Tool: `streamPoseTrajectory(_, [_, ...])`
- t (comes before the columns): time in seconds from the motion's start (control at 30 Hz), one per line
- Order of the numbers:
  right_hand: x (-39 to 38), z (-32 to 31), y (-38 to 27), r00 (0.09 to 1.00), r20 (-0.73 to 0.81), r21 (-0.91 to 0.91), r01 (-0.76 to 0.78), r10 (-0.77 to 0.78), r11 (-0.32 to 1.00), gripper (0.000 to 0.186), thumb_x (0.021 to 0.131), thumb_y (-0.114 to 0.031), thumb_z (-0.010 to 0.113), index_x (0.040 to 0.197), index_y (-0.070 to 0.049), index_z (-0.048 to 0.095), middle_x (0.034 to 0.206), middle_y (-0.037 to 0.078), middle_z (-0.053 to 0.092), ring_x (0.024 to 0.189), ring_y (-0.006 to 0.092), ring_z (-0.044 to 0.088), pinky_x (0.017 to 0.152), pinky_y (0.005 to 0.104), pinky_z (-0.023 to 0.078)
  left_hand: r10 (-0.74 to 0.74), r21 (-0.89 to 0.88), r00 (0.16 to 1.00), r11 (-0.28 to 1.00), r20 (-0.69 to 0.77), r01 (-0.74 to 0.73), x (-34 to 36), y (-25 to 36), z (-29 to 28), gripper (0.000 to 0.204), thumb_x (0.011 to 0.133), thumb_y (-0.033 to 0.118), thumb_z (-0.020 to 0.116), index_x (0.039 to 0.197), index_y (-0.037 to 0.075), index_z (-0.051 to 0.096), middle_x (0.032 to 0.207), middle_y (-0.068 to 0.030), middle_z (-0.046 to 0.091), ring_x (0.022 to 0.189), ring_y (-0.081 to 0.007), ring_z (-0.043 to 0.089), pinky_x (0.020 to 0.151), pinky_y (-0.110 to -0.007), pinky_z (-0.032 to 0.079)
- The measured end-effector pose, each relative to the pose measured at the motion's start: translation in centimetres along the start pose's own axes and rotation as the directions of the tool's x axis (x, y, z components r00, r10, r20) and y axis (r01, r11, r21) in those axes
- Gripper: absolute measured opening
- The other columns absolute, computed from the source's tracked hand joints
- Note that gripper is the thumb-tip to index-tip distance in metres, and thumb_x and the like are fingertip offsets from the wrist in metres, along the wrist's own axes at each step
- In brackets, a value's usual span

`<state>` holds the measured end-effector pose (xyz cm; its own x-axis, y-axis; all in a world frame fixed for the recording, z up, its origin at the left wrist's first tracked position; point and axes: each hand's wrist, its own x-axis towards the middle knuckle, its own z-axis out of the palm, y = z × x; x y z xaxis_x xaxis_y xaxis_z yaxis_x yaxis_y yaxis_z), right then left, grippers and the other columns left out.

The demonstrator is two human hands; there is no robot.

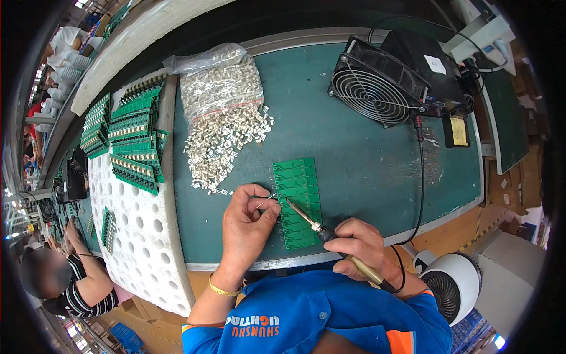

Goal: The person solders components onto a green circuit board strip using a soldering iron and solder wire, then holds and turns the board by hand while applying the soldering iron.

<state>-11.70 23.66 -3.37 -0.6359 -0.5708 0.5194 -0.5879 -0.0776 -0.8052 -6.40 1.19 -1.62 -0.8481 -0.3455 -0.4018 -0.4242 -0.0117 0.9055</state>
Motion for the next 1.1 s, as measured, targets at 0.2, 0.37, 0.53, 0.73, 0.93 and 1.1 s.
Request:
streamPoseTrajectory(0.2, [0.4,-0.1,-0.5,0.999,0.004,0.007,-0.039,0.039,0.999,0.039,0.087,-0.038,0.071,0.103,-0.003,0.068,0.082,0.009,0.058,0.064,0.0227,0.057,0.055,0.0342,0.048,0.024,-0.055,1.0,0.998,-0.01,-0.025,0.2,-0.1,0.0,0.025,0.087,-0.004,0.068,0.105,0.003,0.052,0.088,-0.004,0.067,0.072,-0.0018,0.055,0.061,-0.016,0.043])
streamPoseTrajectory(0.37, [1.7,0.8,-0.6,0.999,0.013,0.005,-0.039,0.039,0.999,0.047,0.096,-0.046,0.057,0.106,0.0,0.064,0.089,0.014,0.057,0.075,0.023,0.058,0.062,0.0332,0.049,0.033,-0.063,0.999,0.997,0.003,-0.032,0.2,0.1,0.1,0.024,0.087,-0.005,0.068,0.104,0.002,0.053,0.089,-0.0036,0.065,0.08,-0.0048,0.06,0.066,-0.018,0.048])
streamPoseTrajectory(0.53, [2.3,1.8,0.2,0.996,0.005,-0.007,-0.085,0.085,0.996,0.047,0.096,-0.044,0.057,0.107,0.001,0.062,0.092,0.014,0.056,0.076,0.0208,0.052,0.063,0.0312,0.046,0.038,-0.086,0.999,0.996,0.017,-0.036,0.3,-0.3,0.0,0.023,0.087,-0.006,0.068,0.103,0.002,0.053,0.088,-0.0037,0.064,0.082,-0.0055,0.061,0.067,-0.018,0.049])
streamPoseTrajectory(0.73, [2.1,2.1,0.7,0.996,0.001,-0.016,-0.093,0.093,0.996,0.041,0.092,-0.038,0.064,0.108,-0.001,0.061,0.093,0.013,0.051,0.074,0.0214,0.051,0.061,0.0318,0.046,0.007,-0.076,1.0,0.997,0.027,-0.005,0.4,-0.3,-0.1,0.022,0.088,-0.005,0.068,0.102,0.002,0.053,0.086,-0.0033,0.065,0.077,-0.0042,0.059,0.064,-0.018,0.047])
streamPoseTrajectory(0.93, [2.6,1.9,0.2,0.996,0.054,-0.04,-0.074,0.076,0.996,0.04,0.084,-0.029,0.075,0.111,-0.004,0.06,0.093,0.013,0.048,0.072,0.0238,0.052,0.06,0.034,0.047,0.012,-0.123,0.999,0.992,0.041,-0.007,0.5,-0.1,-0.2,0.021,0.088,-0.004,0.068,0.101,0.002,0.052,0.085,-0.0031,0.065,0.077,-0.0035,0.059,0.064,-0.018,0.047])
streamPoseTrajectory(1.1, [2.4,1.9,0.2,0.994,0.069,-0.047,-0.079,0.082,0.996,0.041,0.083,-0.028,0.076,0.113,-0.004,0.059,0.093,0.013,0.048,0.072,0.0242,0.053,0.059,0.0345,0.048,-0.028,-0.082,0.998,0.996,0.06,0.033,0.7,0.0,-0.4,0.021,0.088,-0.005,0.068,0.101,0.002,0.052,0.085,-0.0031,0.066,0.077,-0.0033,0.058,0.065,-0.018,0.046])
